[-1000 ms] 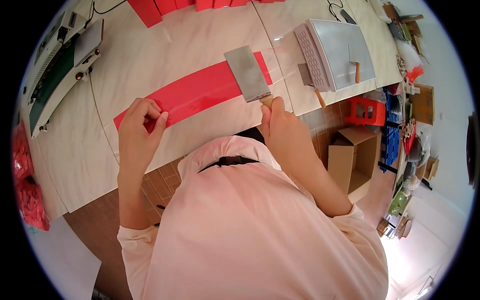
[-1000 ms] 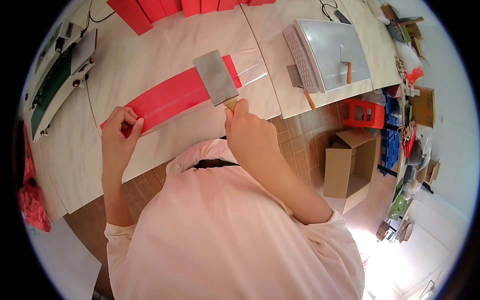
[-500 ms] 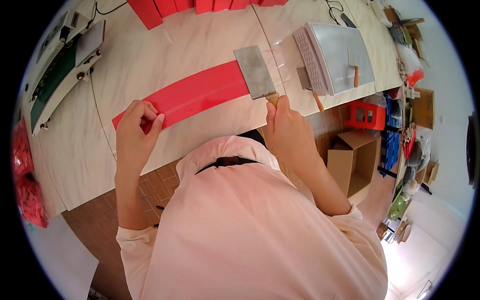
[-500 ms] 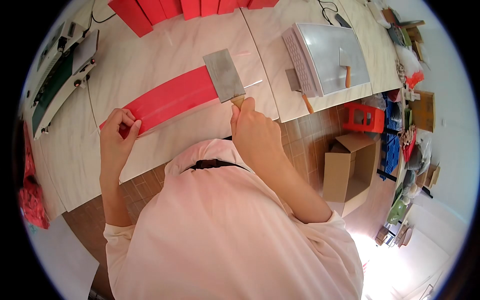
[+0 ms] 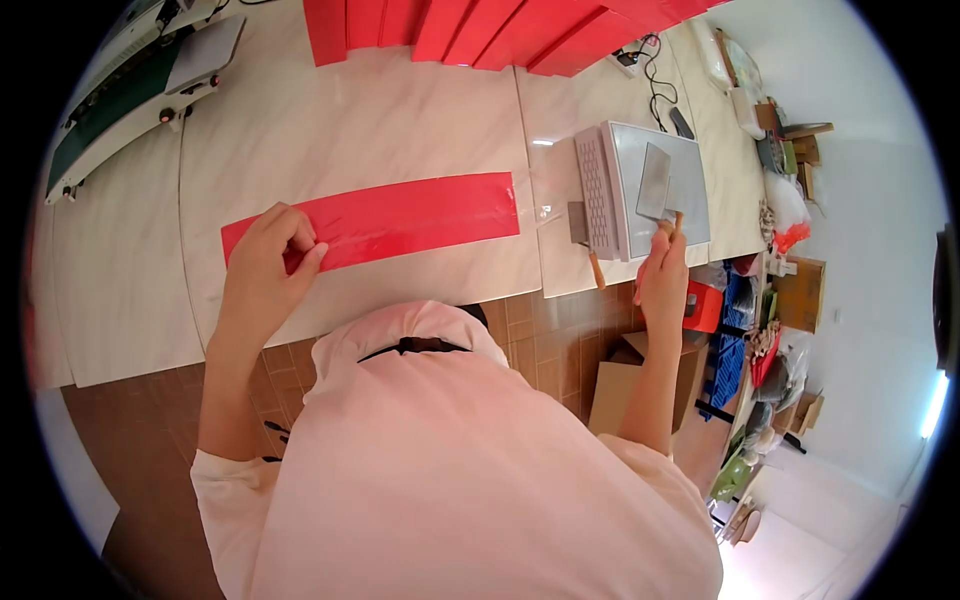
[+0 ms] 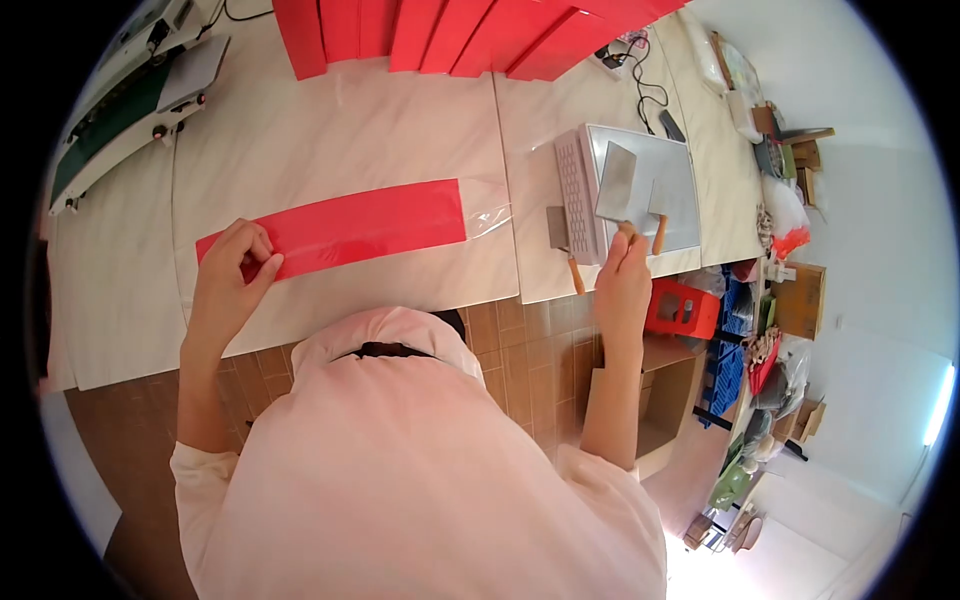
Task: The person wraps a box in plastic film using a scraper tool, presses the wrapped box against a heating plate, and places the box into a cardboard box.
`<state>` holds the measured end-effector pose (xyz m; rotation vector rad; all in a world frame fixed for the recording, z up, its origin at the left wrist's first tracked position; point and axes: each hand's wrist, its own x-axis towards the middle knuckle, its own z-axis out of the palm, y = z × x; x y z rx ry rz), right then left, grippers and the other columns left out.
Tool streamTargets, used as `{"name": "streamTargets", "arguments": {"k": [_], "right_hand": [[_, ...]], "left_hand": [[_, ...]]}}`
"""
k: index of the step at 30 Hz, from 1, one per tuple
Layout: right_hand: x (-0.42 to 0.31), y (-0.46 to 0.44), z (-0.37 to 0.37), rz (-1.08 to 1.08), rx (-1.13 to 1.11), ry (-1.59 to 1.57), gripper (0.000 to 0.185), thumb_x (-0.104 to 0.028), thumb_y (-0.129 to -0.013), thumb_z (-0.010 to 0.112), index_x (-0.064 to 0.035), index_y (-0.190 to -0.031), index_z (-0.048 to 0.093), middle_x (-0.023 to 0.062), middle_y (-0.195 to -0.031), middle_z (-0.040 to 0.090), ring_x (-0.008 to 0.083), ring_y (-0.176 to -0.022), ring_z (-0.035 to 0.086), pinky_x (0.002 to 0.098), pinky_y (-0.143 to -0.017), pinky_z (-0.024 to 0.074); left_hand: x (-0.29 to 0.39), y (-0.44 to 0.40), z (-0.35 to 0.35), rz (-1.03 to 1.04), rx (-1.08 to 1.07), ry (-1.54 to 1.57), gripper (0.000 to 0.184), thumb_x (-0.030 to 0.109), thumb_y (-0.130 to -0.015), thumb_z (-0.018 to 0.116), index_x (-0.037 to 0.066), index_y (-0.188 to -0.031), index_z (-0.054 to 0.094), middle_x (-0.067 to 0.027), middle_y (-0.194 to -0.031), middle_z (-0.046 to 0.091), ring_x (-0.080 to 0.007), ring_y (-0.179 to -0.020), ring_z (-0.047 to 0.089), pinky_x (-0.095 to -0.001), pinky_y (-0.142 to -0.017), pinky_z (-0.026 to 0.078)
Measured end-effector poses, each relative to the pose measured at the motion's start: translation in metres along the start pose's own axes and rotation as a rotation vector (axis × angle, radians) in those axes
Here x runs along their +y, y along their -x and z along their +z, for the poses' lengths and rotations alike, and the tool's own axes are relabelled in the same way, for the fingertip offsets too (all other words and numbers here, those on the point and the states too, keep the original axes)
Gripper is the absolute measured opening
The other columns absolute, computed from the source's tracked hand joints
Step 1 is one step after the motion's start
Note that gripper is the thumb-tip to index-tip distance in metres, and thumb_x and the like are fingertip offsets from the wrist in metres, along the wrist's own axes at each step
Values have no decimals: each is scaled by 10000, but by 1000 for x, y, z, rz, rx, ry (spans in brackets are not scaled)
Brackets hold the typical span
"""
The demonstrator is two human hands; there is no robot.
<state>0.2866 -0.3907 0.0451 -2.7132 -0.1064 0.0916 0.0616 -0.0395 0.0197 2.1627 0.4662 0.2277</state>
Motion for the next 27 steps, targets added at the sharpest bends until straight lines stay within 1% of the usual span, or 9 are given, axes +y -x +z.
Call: {"name": "streamTargets", "arguments": {"k": [2, 3, 6, 12, 14, 15, 20, 24, 27], "right_hand": [[21, -43, 10, 153, -24, -17, 302, -298, -999, 358, -6, -982, 435, 256, -758, 602, 442, -729, 595, 520, -603, 433], [124, -104, 52, -261, 153, 123, 318, -305, -995, 369, 3, -976, 448, 245, -735, 585, 425, -731, 599, 502, -607, 451], [178, -166, 88, 116, 25, -283, 303, -307, -964, 414, -14, -972, 494, 80, -645, 501, 179, -399, 487, 337, -368, 444], [237, -211, 136, 192, 76, -139, 460, -421, -974, 363, 17, -918, 490, 139, -604, 541, 262, -349, 517, 377, -336, 421], [247, -217, 139, 224, 76, 50, 519, -433, -976, 330, 50, -1038, 511, 282, -951, 605, 417, -885, 613, 516, -783, 448], [258, -217, 134, -3, 98, 254, 529, -442, -970, 341, 41, -1026, 550, 280, -1015, 572, 422, -1030, 543, 523, -837, 412], [253, -227, 82, 78, 552, 611, 432, -430, -844, 561, -30, -998, 620, 162, -1047, 599, 337, -974, 584, 488, -780, 478], [309, -267, 88, 265, 282, 773, 540, -486, -794, 607, -36, -1084, 540, 185, -1081, 615, 344, -1012, 618, 495, -812, 517], [308, -271, 84, 192, 86, 689, 467, -393, -901, 460, -47, -1206, 536, 182, -1092, 616, 408, -1037, 592, 527, -828, 495]], "left_hand": [[0, 0, 3, 11, 54, 8, 206, -58, -750, 641, -5, -749, 443, -79, -765, 493, -199, -683, 490, -298, -612, 421], [0, -1, 4, 38, 41, 28, 206, -58, -750, 641, -5, -749, 443, -79, -765, 493, -199, -683, 490, -298, -612, 421], [-3, -1, 5, 32, 33, 5, 209, -66, -748, 638, -4, -750, 438, -73, -779, 491, -193, -690, 485, -290, -614, 417], [7, -1, 6, -67, 29, -70, 211, -63, -767, 635, 3, -746, 436, -66, -822, 501, -177, -721, 494, -272, -635, 418], [2, 2, 8, -44, 67, -39, 193, -46, -774, 653, 2, -749, 467, -69, -832, 511, -173, -735, 502, -265, -630, 421], [0, 3, 9, -66, 76, -68, 193, -46, -774, 653, 2, -749, 467, -69, -832, 511, -173, -735, 502, -265, -630, 421], [0, 4, 8, -36, 73, -71, 166, -10, -770, 694, -3, -778, 529, -79, -849, 530, -185, -694, 523, -268, -539, 411], [5, 9, 5, -48, 151, -185, 190, 13, -740, 739, 24, -795, 557, -50, -883, 546, -138, -719, 531, -245, -591, 454], [6, 15, -1, -146, 136, -95, 206, 27, -727, 751, 30, -815, 565, -43, -881, 548, -151, -773, 546, -246, -623, 496]]}}
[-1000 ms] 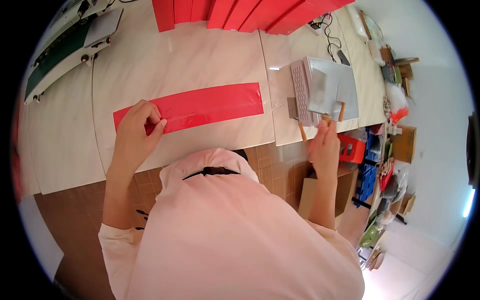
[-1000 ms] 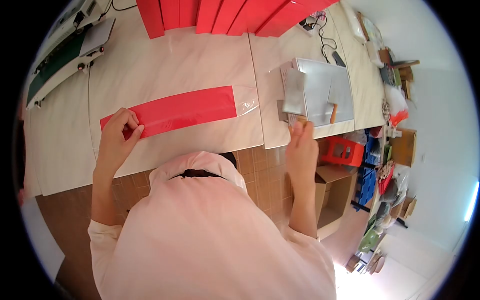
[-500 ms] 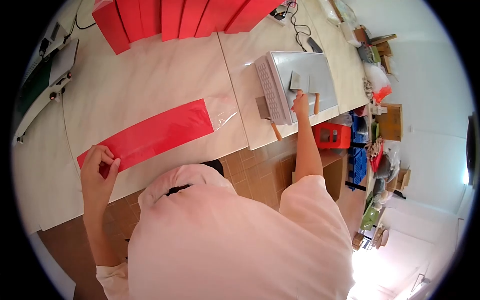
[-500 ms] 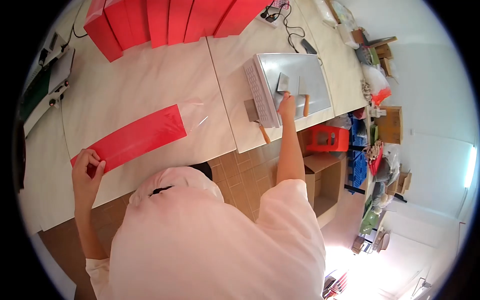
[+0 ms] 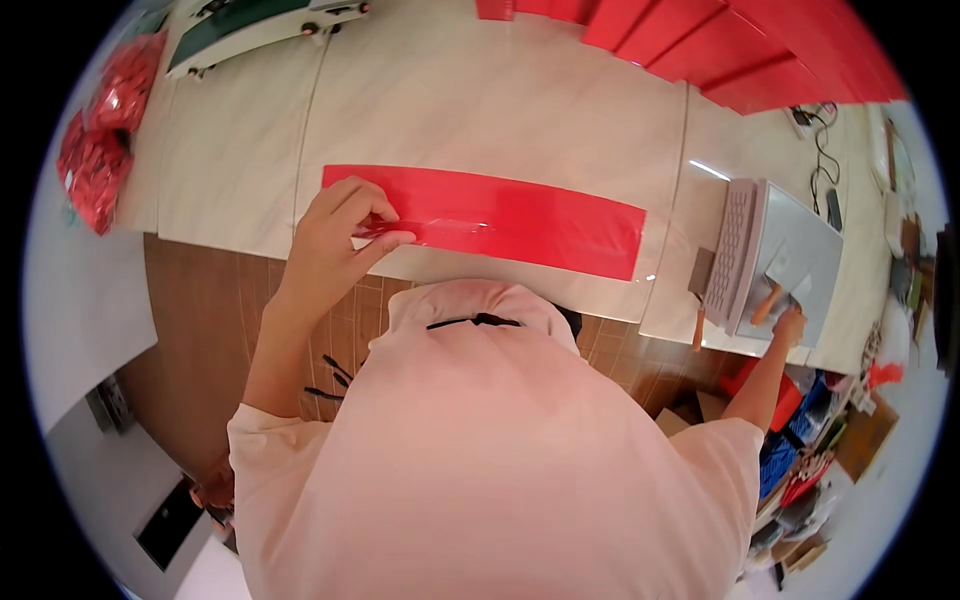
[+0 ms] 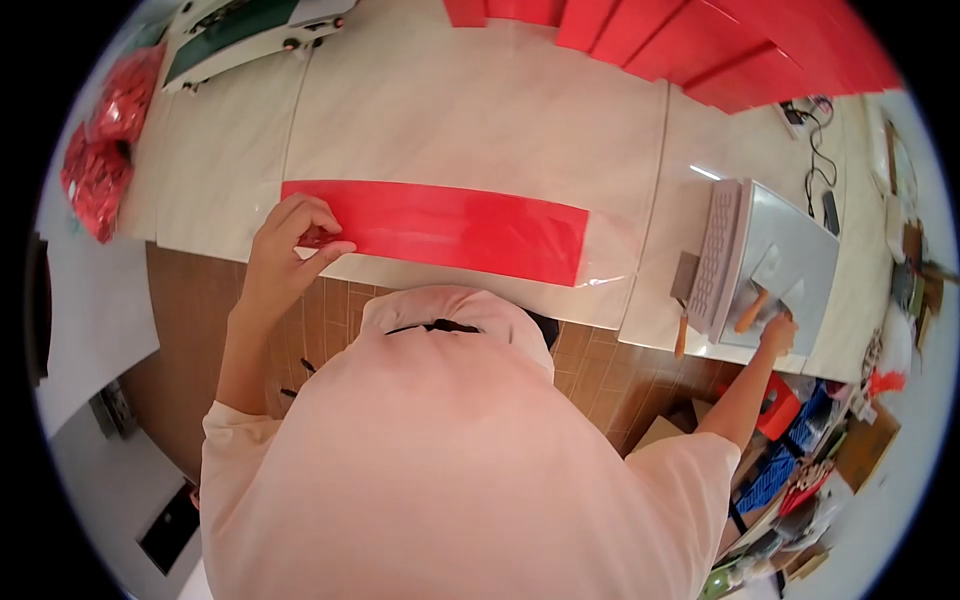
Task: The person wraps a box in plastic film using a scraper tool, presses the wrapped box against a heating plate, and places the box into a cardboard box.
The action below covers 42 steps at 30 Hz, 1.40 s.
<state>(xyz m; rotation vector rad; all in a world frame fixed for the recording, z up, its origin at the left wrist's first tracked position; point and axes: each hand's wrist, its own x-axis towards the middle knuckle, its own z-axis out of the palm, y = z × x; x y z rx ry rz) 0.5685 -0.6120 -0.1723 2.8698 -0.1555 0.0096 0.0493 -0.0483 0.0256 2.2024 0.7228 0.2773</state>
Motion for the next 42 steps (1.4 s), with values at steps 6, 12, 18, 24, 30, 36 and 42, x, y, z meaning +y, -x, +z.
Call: {"name": "streamTargets", "arguments": {"k": [6, 12, 18, 24, 30, 36, 42], "right_hand": [[63, -87, 66, -94, 208, -108, 394, -301, -923, 376, -49, -1077, 638, 270, -897, 656, 441, -863, 637, 548, -744, 500], [-66, 49, -124, -76, 105, -1283, 317, -339, -945, 529, -26, -984, 564, -17, -643, 480, 68, -498, 412, 230, -440, 352], [-157, 185, -247, -585, -24, -1224, 206, -220, -963, 510, -33, -1031, 562, -21, -735, 476, 37, -586, 405, 181, -516, 347], [-183, 265, -292, -877, -135, -934, 218, -197, -938, 549, -17, -1061, 550, 52, -859, 586, 134, -783, 520, 264, -741, 438], [-201, 308, -322, -1170, -158, -889, 202, -144, -898, 581, -7, -1045, 560, 90, -847, 599, 177, -764, 560, 281, -732, 446], [-210, 321, -326, -1238, -229, -926, 204, -138, -868, 618, 3, -1005, 565, 97, -829, 606, 216, -703, 562, 290, -660, 441], [-225, 320, -328, -1428, -270, -820, 271, -214, -820, 690, -6, -958, 584, 121, -795, 608, 289, -643, 559, 320, -599, 443]], "left_hand": [[-13, 12, -21, -38, -8, -96, 204, 33, -723, 751, 27, -805, 564, -53, -959, 538, -170, -863, 535, -268, -694, 507], [-29, 9, -32, 11, 17, -63, 175, 49, -730, 739, 36, -748, 566, -55, -1062, 518, -196, -987, 511, -305, -787, 457], [-44, 8, -29, 89, 89, -22, 172, 49, -722, 742, 42, -724, 570, -53, -1087, 539, -203, -996, 499, -313, -801, 435], [-57, 9, -25, 185, 157, -77, 192, 84, -700, 761, 40, -714, 575, -34, -926, 612, -206, -831, 545, -314, -742, 448], [-69, 13, -10, 554, 422, -401, 196, 179, -692, 772, 93, -719, 597, 9, -922, 694, -172, -706, 577, -301, -675, 433], [-74, 20, -5, 536, 509, -420, 173, 196, -690, 775, 115, -730, 627, 28, -850, 700, -153, -657, 585, -279, -636, 412], [-64, 18, -8, 356, 455, -282, 165, 169, -671, 791, 106, -738, 655, 16, -784, 675, -160, -645, 559, -278, -617, 422]]}}
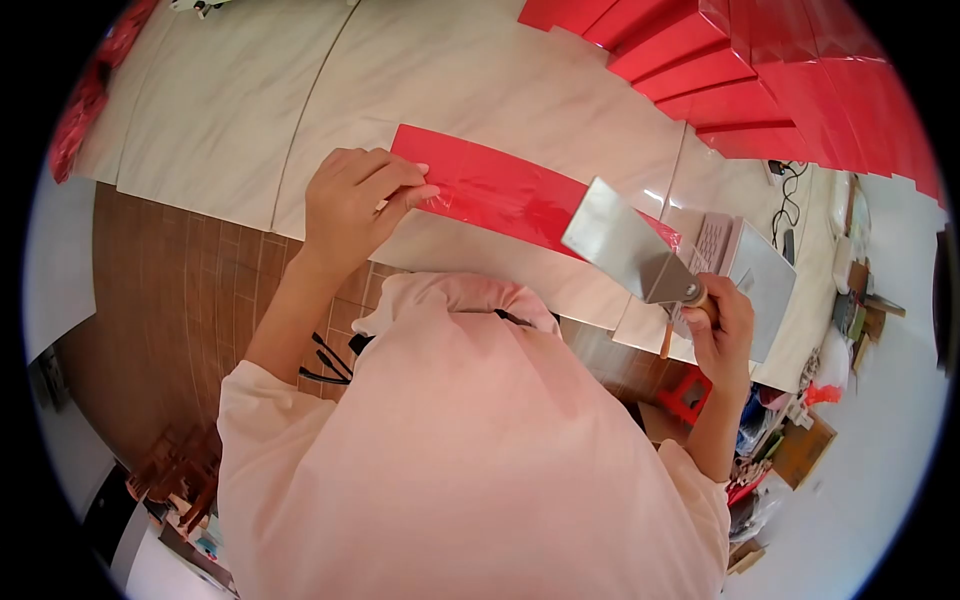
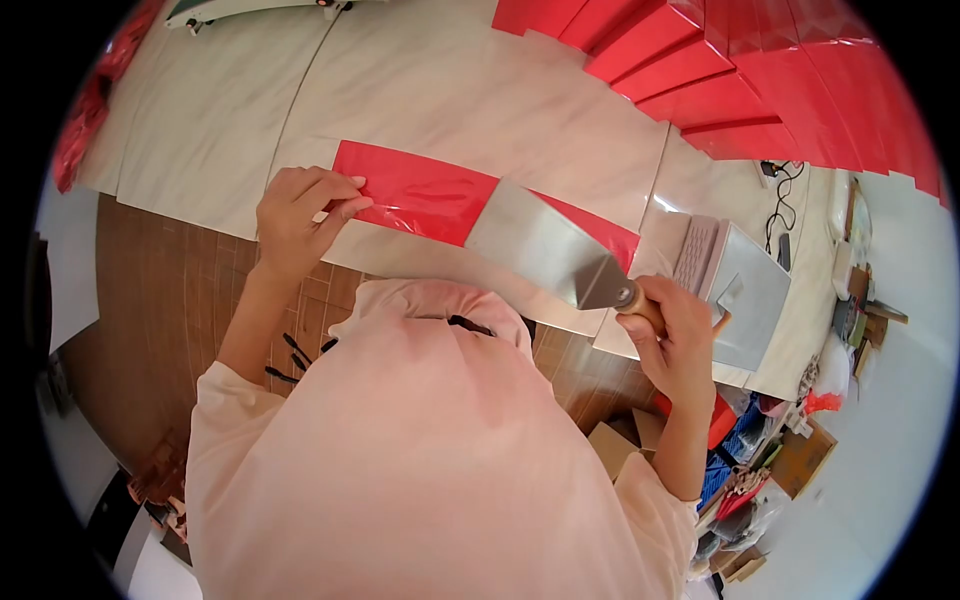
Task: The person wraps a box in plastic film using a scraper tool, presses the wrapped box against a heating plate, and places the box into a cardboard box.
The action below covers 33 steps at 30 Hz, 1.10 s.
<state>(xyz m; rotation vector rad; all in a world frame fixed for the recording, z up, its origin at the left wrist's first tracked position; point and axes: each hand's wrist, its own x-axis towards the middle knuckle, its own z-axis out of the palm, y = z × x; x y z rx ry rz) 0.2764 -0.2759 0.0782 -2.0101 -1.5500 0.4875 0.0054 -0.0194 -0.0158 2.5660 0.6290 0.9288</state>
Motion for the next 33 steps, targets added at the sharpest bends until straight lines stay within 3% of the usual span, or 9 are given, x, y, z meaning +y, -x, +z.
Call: {"name": "streamTargets", "arguments": {"k": [10, 26, 33], "right_hand": [[-7, -37, 27, -228, -292, 35, 286, -235, -761, 716, -39, -935, 603, 71, -763, 595, 249, -649, 551, 335, -547, 420], [-7, -65, 49, -296, -392, -6, 196, -185, -833, 650, -51, -960, 581, 86, -775, 594, 277, -690, 576, 355, -566, 432], [-11, -89, 46, -285, -387, 107, 119, -191, -863, 607, -92, -922, 582, 50, -739, 606, 260, -669, 587, 366, -538, 438]], "left_hand": [[11, -4, 0, -321, -41, 262, 154, 73, -730, 751, 29, -724, 603, -46, -839, 648, -148, -689, 582, -264, -612, 471], [17, -8, -3, -456, -90, 346, 170, 53, -760, 733, 12, -719, 574, -47, -836, 639, -137, -724, 585, -255, -629, 466], [15, -8, -3, -571, -113, 407, 162, 23, -780, 703, 31, -821, 546, -56, -867, 629, -156, -817, 587, -282, -787, 468]]}}
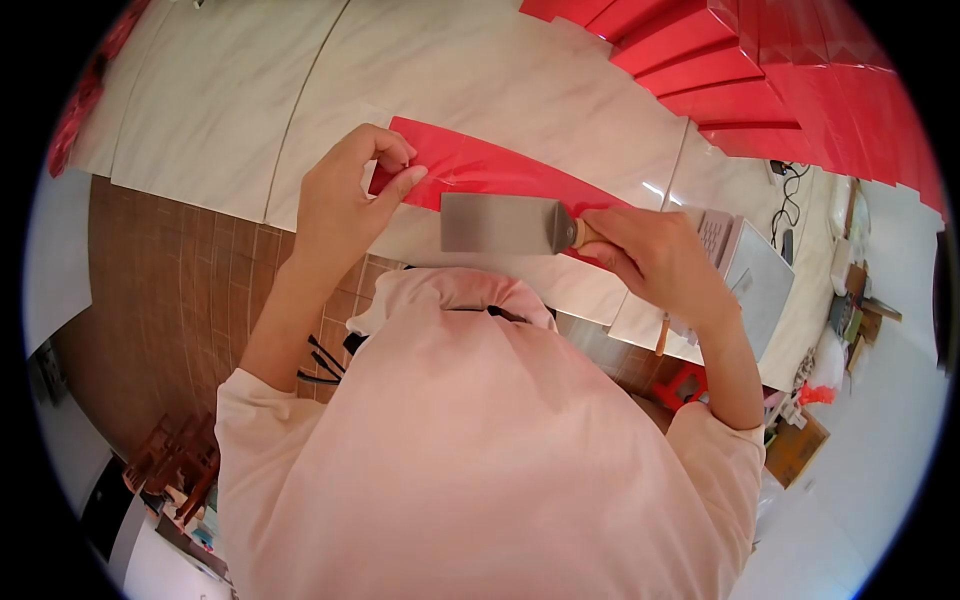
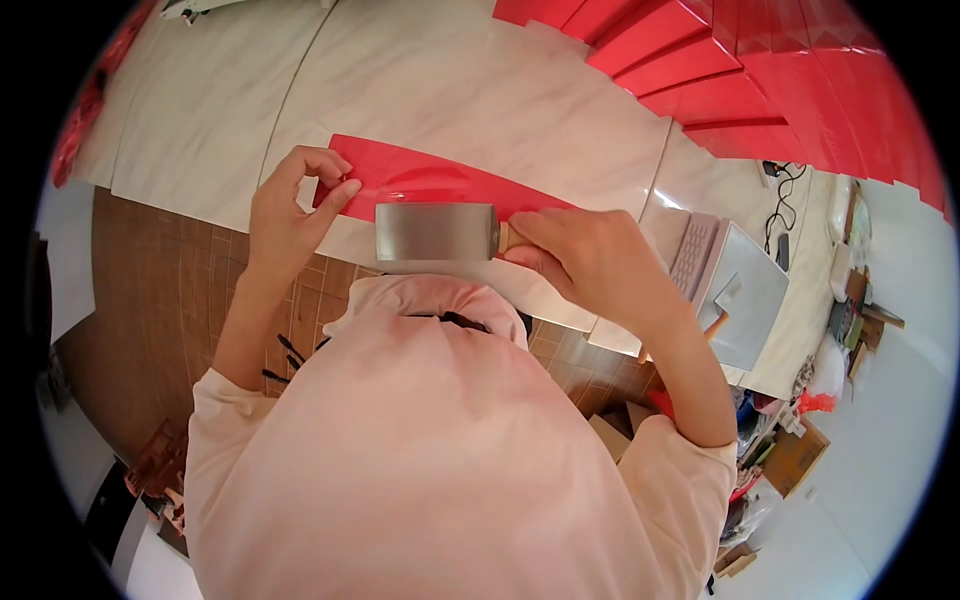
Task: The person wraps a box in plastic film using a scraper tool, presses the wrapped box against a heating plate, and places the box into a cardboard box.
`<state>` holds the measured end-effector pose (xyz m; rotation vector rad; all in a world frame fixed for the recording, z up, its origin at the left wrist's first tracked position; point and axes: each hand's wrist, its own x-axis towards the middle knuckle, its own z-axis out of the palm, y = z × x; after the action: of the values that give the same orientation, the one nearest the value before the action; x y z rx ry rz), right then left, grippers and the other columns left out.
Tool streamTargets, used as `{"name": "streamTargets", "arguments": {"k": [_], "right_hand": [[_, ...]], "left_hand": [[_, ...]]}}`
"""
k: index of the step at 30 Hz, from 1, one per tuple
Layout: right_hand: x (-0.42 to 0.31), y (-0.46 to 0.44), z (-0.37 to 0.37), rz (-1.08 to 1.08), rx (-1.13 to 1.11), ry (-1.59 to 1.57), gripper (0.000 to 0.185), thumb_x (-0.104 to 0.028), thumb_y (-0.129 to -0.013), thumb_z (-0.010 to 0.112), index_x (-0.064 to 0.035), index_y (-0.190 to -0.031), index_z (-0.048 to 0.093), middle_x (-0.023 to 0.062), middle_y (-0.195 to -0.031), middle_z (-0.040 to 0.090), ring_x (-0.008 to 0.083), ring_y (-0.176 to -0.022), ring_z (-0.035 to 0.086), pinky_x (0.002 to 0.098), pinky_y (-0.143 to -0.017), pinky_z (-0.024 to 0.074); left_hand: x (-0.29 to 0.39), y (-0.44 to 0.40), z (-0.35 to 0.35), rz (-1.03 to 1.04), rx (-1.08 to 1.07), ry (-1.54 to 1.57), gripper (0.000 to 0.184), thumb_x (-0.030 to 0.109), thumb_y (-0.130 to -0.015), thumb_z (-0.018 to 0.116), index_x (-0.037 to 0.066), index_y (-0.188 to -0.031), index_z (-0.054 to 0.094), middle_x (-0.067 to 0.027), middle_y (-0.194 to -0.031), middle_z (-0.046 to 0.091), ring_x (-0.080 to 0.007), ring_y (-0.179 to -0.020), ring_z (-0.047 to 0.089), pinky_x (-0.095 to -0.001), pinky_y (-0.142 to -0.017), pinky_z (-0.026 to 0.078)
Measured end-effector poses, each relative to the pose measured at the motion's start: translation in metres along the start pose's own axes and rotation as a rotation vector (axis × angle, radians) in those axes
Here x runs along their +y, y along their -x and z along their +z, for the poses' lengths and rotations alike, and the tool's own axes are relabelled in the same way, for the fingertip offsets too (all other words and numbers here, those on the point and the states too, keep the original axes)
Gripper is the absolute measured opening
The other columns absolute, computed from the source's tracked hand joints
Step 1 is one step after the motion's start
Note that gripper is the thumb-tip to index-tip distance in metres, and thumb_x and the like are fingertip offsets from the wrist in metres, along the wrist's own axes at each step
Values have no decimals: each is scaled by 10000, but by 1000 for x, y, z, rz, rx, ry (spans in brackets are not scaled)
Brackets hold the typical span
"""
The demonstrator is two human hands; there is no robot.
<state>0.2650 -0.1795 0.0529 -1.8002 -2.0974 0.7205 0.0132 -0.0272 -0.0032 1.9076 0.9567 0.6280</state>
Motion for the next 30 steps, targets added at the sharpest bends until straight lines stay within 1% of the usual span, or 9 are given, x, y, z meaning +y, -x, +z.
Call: {"name": "streamTargets", "arguments": {"k": [8, 10, 14, 16, 20, 22, 23, 25, 30], "right_hand": [[12, -31, -12, -78, 21, 45, 136, -216, -856, 623, -84, -877, 601, 67, -731, 617, 274, -650, 583, 361, -541, 444], [16, -41, -14, -119, 17, 76, 141, -218, -855, 625, -79, -874, 605, 69, -736, 621, 281, -650, 583, 366, -547, 447], [20, -56, -19, -130, -33, 79, 137, -218, -864, 613, -84, -885, 605, 58, -756, 628, 276, -665, 588, 365, -553, 450], [19, -62, -19, -114, -21, 28, 128, -219, -875, 596, -94, -897, 604, 49, -780, 634, 268, -685, 594, 365, -562, 455], [19, -71, -20, -116, -63, 72, 124, -219, -885, 582, -100, -911, 602, 40, -800, 640, 260, -704, 600, 356, -572, 460], [19, -75, -18, -147, 0, 64, 128, -223, -891, 575, -102, -920, 602, 40, -802, 642, 262, -704, 601, 355, -572, 460], [19, -77, -18, -148, 1, 66, 128, -223, -891, 575, -102, -920, 602, 40, -802, 642, 262, -704, 601, 355, -572, 460], [17, -80, -19, -139, -13, 78, 141, -235, -897, 568, -100, -922, 603, 37, -806, 645, 262, -703, 601, 355, -564, 456], [16, -84, -13, -134, 65, 103, 151, -240, -898, 568, -94, -896, 605, 44, -772, 633, 267, -682, 595, 358, -555, 453]], "left_hand": [[-8, -2, -2, 78, 39, -42, 253, -9, -776, 694, 52, -942, 512, -67, -1020, 530, -132, -806, 569, -295, -800, 469], [-16, 0, -1, 109, 52, 10, 303, -14, -784, 690, 61, -1010, 503, -83, -1106, 467, -122, -812, 561, -295, -798, 470], [-25, 2, 1, 147, 156, 106, 355, -5, -803, 681, 72, -1096, 496, -92, -1149, 428, -126, -852, 557, -304, -816, 470], [-29, 5, 0, 122, 248, 79, 390, 26, -828, 668, 82, -1170, 487, -86, -1194, 410, -138, -916, 551, -327, -852, 464], [-30, 4, -3, 94, 285, 59, 417, 87, -824, 675, 78, -1196, 489, -94, -1231, 422, -178, -970, 556, -348, -871, 459], [-32, 4, -1, 10, 244, 236, 449, 103, -840, 658, 83, -1240, 455, -100, -1298, 410, -203, -1065, 538, -366, -915, 448], [-32, 4, -1, 12, 245, 237, 449, 103, -840, 658, 83, -1240, 455, -100, -1298, 410, -203, -1065, 538, -366, -915, 448], [-30, 5, -2, -21, 158, 203, 516, 161, -900, 602, 70, -1337, 345, -105, -1393, 366, -241, -1195, 479, -402, -1017, 391], [-28, 8, -3, -89, 136, 296, 531, 167, -908, 585, 70, -1357, 319, -115, -1429, 334, -267, -1261, 438, -424, -1050, 358]]}}
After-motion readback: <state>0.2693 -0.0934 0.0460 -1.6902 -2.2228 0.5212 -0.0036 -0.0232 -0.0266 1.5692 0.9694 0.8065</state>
